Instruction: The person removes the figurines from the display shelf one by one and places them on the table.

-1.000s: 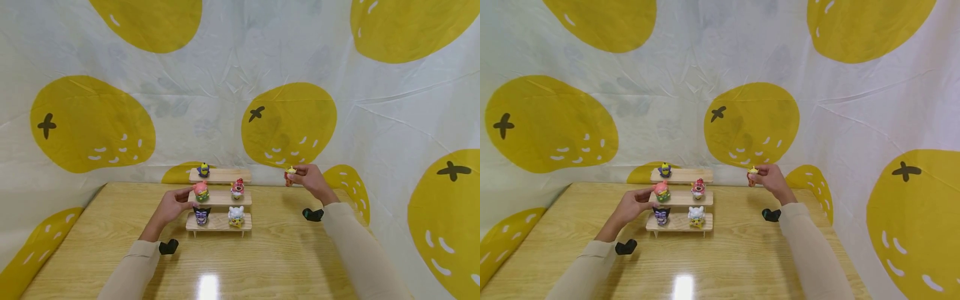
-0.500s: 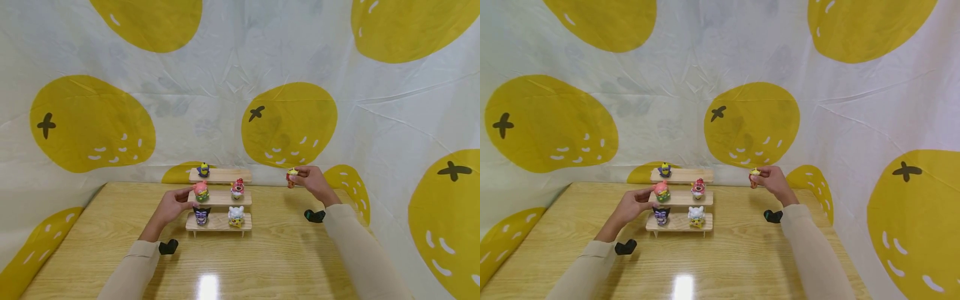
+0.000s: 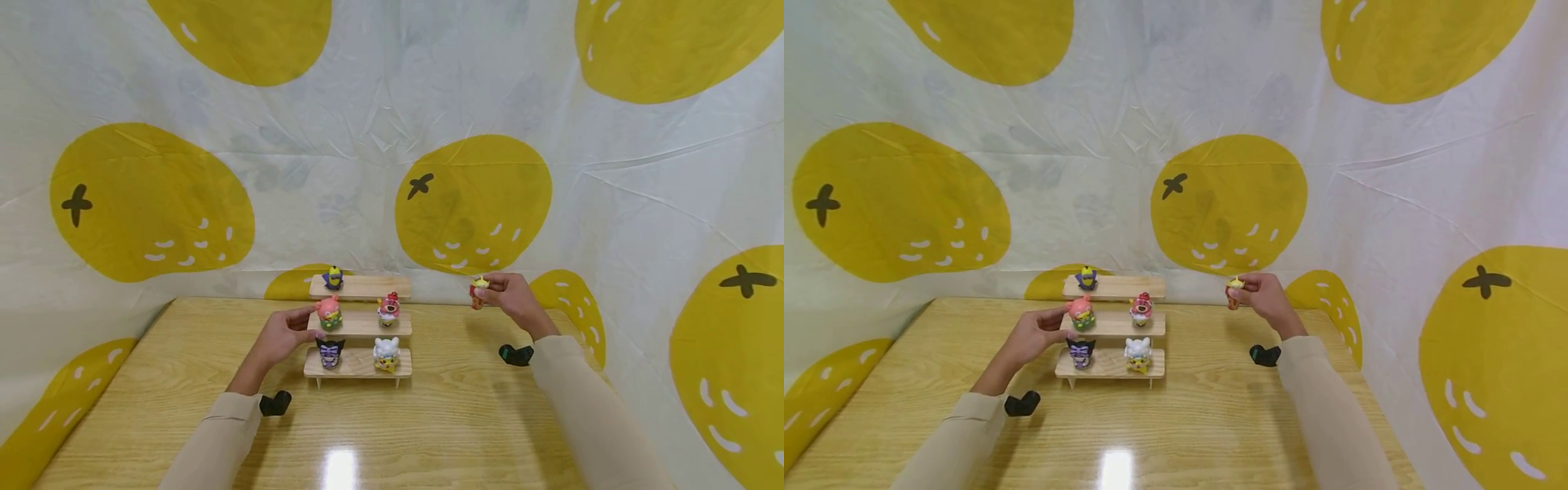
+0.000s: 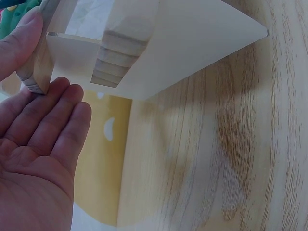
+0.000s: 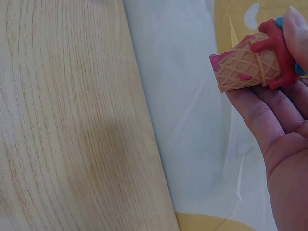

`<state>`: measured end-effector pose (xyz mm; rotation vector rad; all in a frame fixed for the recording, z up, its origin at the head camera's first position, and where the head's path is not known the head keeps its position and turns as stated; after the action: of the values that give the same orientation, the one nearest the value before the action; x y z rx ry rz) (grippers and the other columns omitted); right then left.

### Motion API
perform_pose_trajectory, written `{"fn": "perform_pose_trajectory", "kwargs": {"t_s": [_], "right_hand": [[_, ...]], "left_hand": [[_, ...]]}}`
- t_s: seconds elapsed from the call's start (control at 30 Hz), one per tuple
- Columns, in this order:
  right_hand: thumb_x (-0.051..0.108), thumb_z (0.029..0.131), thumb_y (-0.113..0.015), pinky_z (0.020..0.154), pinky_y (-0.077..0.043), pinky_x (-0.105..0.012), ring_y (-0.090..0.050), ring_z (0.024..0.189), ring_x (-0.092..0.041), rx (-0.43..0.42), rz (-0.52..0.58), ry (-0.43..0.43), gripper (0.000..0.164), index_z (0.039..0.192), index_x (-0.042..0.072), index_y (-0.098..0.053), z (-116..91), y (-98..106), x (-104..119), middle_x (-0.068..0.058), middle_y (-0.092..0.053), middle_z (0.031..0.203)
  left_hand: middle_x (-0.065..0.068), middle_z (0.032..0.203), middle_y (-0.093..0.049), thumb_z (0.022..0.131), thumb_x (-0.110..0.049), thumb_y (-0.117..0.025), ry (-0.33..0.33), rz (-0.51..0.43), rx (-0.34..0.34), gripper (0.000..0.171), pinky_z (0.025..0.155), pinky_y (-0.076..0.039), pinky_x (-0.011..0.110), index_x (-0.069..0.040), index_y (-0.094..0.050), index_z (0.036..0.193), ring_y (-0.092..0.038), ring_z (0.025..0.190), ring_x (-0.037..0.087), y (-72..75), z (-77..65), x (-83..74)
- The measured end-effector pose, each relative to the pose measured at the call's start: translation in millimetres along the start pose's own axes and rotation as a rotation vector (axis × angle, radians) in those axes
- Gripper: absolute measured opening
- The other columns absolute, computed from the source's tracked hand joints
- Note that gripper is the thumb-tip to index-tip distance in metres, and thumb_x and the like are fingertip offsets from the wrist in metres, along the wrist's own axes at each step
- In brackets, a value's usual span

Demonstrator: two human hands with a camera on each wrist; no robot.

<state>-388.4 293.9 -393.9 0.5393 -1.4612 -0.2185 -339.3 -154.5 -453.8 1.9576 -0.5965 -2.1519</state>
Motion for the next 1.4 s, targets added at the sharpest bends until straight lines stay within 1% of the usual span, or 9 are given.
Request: {"fn": "perform_pose_trajectory", "kwargs": {"t_s": [0.13, 0.27, 0.33, 0.47, 0.67, 0.93, 1.03, 1.23, 1.4], "right_hand": [[0.017, 0.104, -0.066, 0.095, -0.063, -0.031, -0.075, 0.101, -0.011, 0.000, 0.010, 0.011, 0.053, 0.148, -0.009, -0.052, -0.2, -0.3, 0.2, -0.029, -0.070, 0.129], [0.014, 0.104, -0.065, 0.097, -0.063, -0.035, -0.076, 0.098, -0.012, -0.001, 0.024, 0.024, 0.047, 0.143, -0.010, -0.056, 1.5, -0.3, -1.1, -0.030, -0.071, 0.127], [0.014, 0.104, -0.065, 0.096, -0.064, -0.035, -0.076, 0.098, -0.011, -0.003, 0.023, 0.024, 0.048, 0.144, -0.011, -0.055, 2.3, 0.0, -2.3, -0.031, -0.070, 0.127], [0.013, 0.104, -0.065, 0.093, -0.064, -0.028, -0.075, 0.100, -0.011, 0.002, 0.032, 0.016, 0.052, 0.147, -0.013, -0.051, 2.4, -0.3, -5.0, -0.035, -0.066, 0.131], [0.014, 0.104, -0.066, 0.093, -0.063, -0.026, -0.074, 0.099, -0.008, 0.008, 0.050, 0.015, 0.052, 0.147, -0.012, -0.051, 2.1, -1.0, -6.5, -0.036, -0.064, 0.133], [0.016, 0.104, -0.066, 0.093, -0.062, -0.024, -0.073, 0.099, -0.006, 0.012, 0.044, 0.008, 0.053, 0.147, -0.012, -0.051, 0.6, -2.0, -8.8, -0.034, -0.066, 0.132], [0.014, 0.104, -0.065, 0.096, -0.062, -0.027, -0.074, 0.098, -0.005, 0.016, 0.061, 0.010, 0.054, 0.148, -0.014, -0.048, 0.6, -2.1, -10.2, -0.034, -0.067, 0.130], [0.011, 0.104, -0.065, 0.102, -0.060, -0.039, -0.075, 0.097, -0.004, 0.014, 0.081, 0.015, 0.056, 0.149, -0.015, -0.045, 1.5, -2.0, -13.2, -0.032, -0.070, 0.127], [0.012, 0.103, -0.066, 0.095, -0.063, -0.028, -0.075, 0.099, -0.006, 0.016, 0.085, 0.003, 0.058, 0.150, -0.015, -0.044, 1.2, -3.7, -17.2, -0.034, -0.068, 0.129]], "left_hand": [[0.023, 0.145, -0.062, 0.093, -0.022, -0.081, -0.004, 0.009, 0.004, 0.065, 0.104, -0.059, 0.047, -0.002, -0.056, 0.149, -0.065, 0.131, 0.038, -0.5, 0.2, -0.1], [0.022, 0.147, -0.061, 0.093, -0.023, -0.081, 0.000, 0.016, 0.004, 0.065, 0.105, -0.059, 0.048, -0.003, -0.055, 0.150, -0.064, 0.132, 0.038, 0.4, 0.9, 1.0], [0.022, 0.147, -0.061, 0.093, -0.023, -0.081, 0.006, 0.018, 0.004, 0.066, 0.105, -0.058, 0.048, -0.003, -0.055, 0.151, -0.064, 0.133, 0.038, 0.6, 1.0, 1.5], [0.022, 0.146, -0.062, 0.093, -0.024, -0.081, 0.004, 0.027, 0.007, 0.066, 0.105, -0.058, 0.048, -0.003, -0.055, 0.151, -0.064, 0.132, 0.038, -0.1, 1.1, 0.4], [0.024, 0.144, -0.063, 0.094, -0.023, -0.080, -0.014, 0.035, 0.006, 0.066, 0.104, -0.059, 0.048, -0.002, -0.055, 0.150, -0.065, 0.131, 0.038, 0.0, 1.2, -1.1], [0.024, 0.143, -0.063, 0.093, -0.025, -0.081, -0.006, 0.044, 0.008, 0.067, 0.104, -0.059, 0.048, -0.001, -0.054, 0.150, -0.065, 0.130, 0.038, -0.1, 1.5, 0.2], [0.024, 0.143, -0.063, 0.093, -0.025, -0.081, -0.010, 0.051, 0.009, 0.067, 0.104, -0.059, 0.048, -0.001, -0.054, 0.151, -0.065, 0.130, 0.038, -0.2, 1.8, 0.6], [0.024, 0.143, -0.064, 0.094, -0.024, -0.080, -0.006, 0.051, 0.012, 0.068, 0.103, -0.059, 0.047, -0.001, -0.053, 0.151, -0.065, 0.130, 0.038, 0.5, 3.4, 0.8], [0.025, 0.142, -0.064, 0.094, -0.023, -0.080, 0.004, 0.041, 0.019, 0.069, 0.104, -0.059, 0.047, 0.001, -0.052, 0.152, -0.065, 0.130, 0.039, 0.5, 3.4, 1.8]]}}
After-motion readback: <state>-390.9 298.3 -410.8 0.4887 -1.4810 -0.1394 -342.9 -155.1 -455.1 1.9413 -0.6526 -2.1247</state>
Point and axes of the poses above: each hand's wrist, its own z-axis towards the middle knuckle, its own y-axis out of the back of the hand, x = y × z, the point moved 10 cm from there along z, towards the middle knuckle
